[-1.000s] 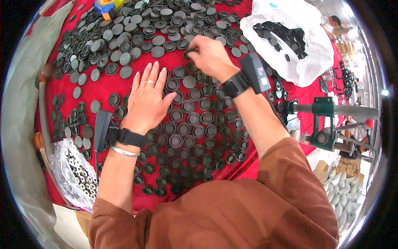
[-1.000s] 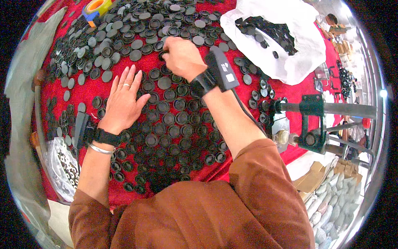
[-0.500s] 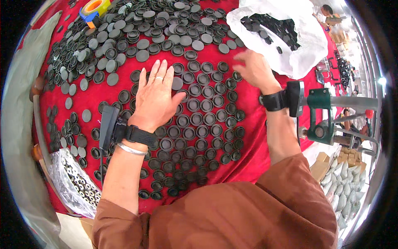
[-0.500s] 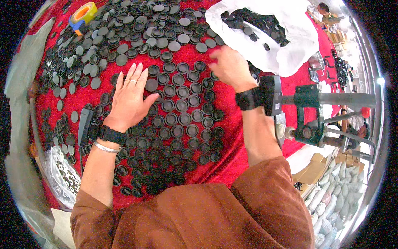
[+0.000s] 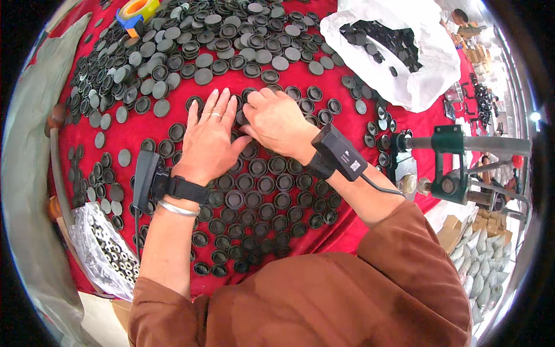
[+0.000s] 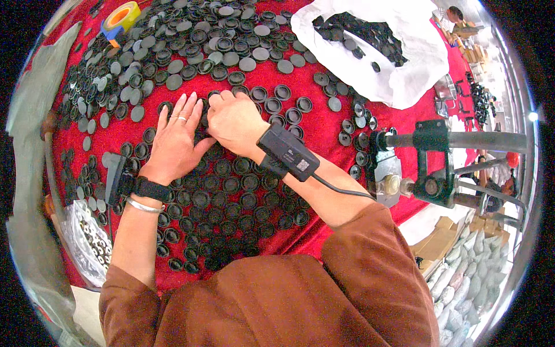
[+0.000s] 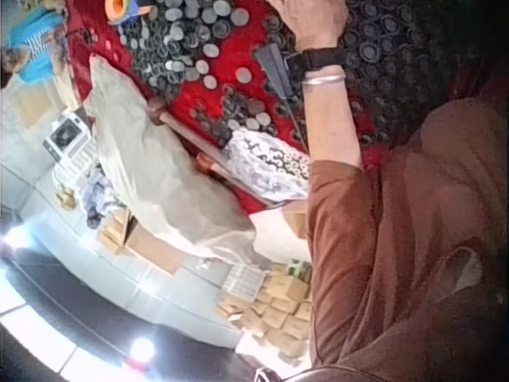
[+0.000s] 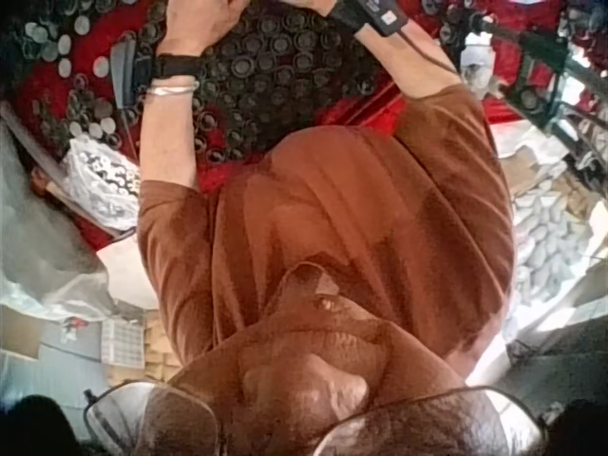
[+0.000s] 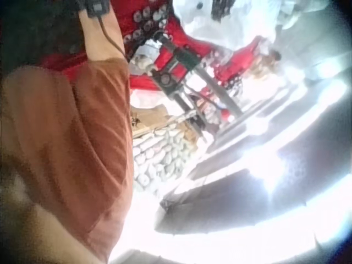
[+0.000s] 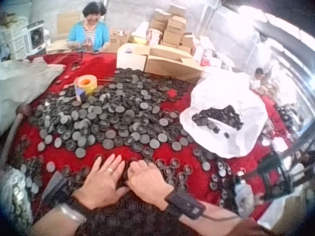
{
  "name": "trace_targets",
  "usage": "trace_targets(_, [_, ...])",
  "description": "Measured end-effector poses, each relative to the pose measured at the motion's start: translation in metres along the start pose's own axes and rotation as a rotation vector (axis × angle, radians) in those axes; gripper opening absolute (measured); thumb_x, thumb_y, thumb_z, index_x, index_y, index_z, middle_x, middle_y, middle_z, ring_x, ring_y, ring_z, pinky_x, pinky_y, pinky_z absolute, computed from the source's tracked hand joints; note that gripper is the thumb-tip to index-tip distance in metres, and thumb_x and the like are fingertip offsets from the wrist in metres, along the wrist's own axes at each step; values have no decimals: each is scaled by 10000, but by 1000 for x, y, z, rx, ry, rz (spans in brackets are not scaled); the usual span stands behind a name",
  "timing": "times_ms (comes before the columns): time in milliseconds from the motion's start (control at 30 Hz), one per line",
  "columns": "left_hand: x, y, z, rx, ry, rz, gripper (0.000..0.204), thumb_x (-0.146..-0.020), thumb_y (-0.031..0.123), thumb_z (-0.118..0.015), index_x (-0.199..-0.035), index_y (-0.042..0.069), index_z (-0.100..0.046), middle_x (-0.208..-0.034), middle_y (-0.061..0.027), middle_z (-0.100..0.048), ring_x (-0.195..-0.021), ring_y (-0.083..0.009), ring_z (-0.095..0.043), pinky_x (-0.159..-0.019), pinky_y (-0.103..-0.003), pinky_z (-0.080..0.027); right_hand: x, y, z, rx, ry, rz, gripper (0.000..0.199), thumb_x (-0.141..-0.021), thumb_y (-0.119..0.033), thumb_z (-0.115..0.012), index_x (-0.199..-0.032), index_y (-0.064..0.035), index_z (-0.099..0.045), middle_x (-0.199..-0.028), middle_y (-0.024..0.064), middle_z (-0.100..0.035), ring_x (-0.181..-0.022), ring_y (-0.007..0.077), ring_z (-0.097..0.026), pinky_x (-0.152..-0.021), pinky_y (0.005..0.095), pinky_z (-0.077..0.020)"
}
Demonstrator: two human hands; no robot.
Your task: Sorting and arranging rubber grommets or plastic plugs on a work table in a manufacturing facility.
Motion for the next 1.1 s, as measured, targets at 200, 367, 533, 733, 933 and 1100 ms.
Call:
trace_targets(200, [3,-4,0,30,-12,9,739,-830,329,-696,-1424,0,-404,-1513,-165,-353,-1440,-288,-267,-1168,-529,-189,-4,16,6,-174,12,-201,221,-853,-222,-590,-813,-35,-699,-861,148,-662,-848,321,-661,-743,441,-546])
trace_targets(367, [4,-3,3,57,5,14,761,-829,315,-707,-1436,-4,-377,-1516,-178,-342,-1441,-308,-257,-1166,-546,-180,-1,45,0,-391,-256,-509,280,-870,-309,-633,-839,-43,-714,-833,171,-663,-773,367,-643,-706,449,-514])
trace_targets(533, [8,1,4,17,6,-4,760,-850,333,-687,-1452,10,-353,-1541,-164,-302,-1445,-321,-244,-1168,-531,-180,6,82,45,-146,271,-450,222,-877,-267,-621,-826,-70,-709,-848,139,-645,-797,337,-643,-708,427,-531])
trace_targets(733, [7,6,1,-38,51,-14,721,-859,352,-674,-1433,22,-390,-1524,-164,-336,-1437,-312,-267,-1165,-537,-174,1,86,24,-192,245,-293,185,-842,-252,-653,-808,-76,-699,-823,119,-622,-815,310,-632,-692,420,-529])
trace_targets(933, [4,-5,7,-22,93,51,737,-841,326,-699,-1433,19,-385,-1520,-168,-341,-1434,-315,-274,-1164,-537,-174,-4,29,2,-191,106,-221,303,-722,-334,-771,-800,-63,-660,-850,99,-600,-838,291,-636,-676,421,-530])
trace_targets(1100, [6,-18,11,-66,103,98,738,-850,350,-677,-1443,27,-378,-1533,-164,-322,-1445,-304,-252,-1171,-532,-155,12,59,10,-495,-14,-497,302,-746,-245,-733,-931,-18,-659,-896,153,-680,-819,297,-676,-729,370,-547])
Point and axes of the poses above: each hand's wrist, its own x-axis away from the middle knuckle, its own z-axis out of the back of the hand, y = z × x, the point moved 8 cm from there along -x, towards the middle knuckle
